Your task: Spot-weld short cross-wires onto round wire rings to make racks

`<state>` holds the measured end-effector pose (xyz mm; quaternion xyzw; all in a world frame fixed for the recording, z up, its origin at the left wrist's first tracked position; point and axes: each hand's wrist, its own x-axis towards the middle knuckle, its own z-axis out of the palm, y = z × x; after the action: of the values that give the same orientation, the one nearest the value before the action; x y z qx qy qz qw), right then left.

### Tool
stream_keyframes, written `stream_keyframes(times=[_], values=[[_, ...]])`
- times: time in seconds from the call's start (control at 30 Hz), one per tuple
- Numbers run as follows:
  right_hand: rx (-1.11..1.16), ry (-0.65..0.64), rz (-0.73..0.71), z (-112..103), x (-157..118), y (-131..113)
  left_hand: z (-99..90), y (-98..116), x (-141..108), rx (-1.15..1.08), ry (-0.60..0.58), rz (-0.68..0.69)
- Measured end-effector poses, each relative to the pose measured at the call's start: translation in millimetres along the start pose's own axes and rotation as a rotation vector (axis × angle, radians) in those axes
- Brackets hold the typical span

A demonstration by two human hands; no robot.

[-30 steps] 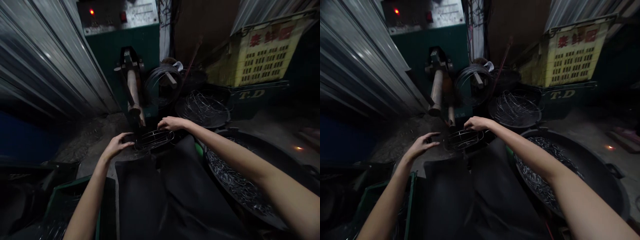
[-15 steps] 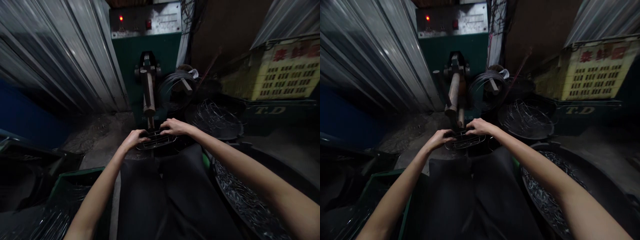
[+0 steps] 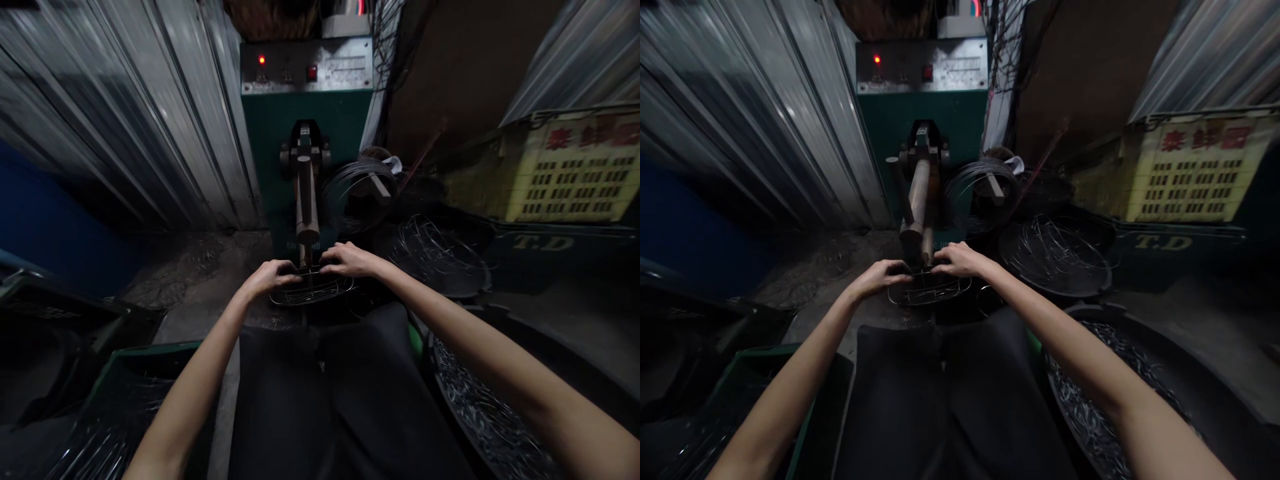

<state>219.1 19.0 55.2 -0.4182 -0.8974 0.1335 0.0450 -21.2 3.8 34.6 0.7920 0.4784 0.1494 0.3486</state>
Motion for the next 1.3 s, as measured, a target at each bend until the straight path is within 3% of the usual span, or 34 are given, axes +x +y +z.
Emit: stream_keyframes(times=[0.2,0.53,0.9,1.3], values=[[0.021,-0.046,0.021,3.0,3.6,-0.3,4.6,-5.8,4.5,0.035,0.028,-0.015],[0.034,-0.023,0.014,3.3,0.9,0.2,7.9,1.3,-0.5,0.104,0.142,-0.007],[-0.053,-0.015,0.06,5.9,5.4,0.7,13.3,-4.6,6.9,0.082,0.22,0.004],[-0.051,-0.009,0.099,6.0,14.5,4.0,10.2,-10.9,19.1,0.027,0.237,-0.005]])
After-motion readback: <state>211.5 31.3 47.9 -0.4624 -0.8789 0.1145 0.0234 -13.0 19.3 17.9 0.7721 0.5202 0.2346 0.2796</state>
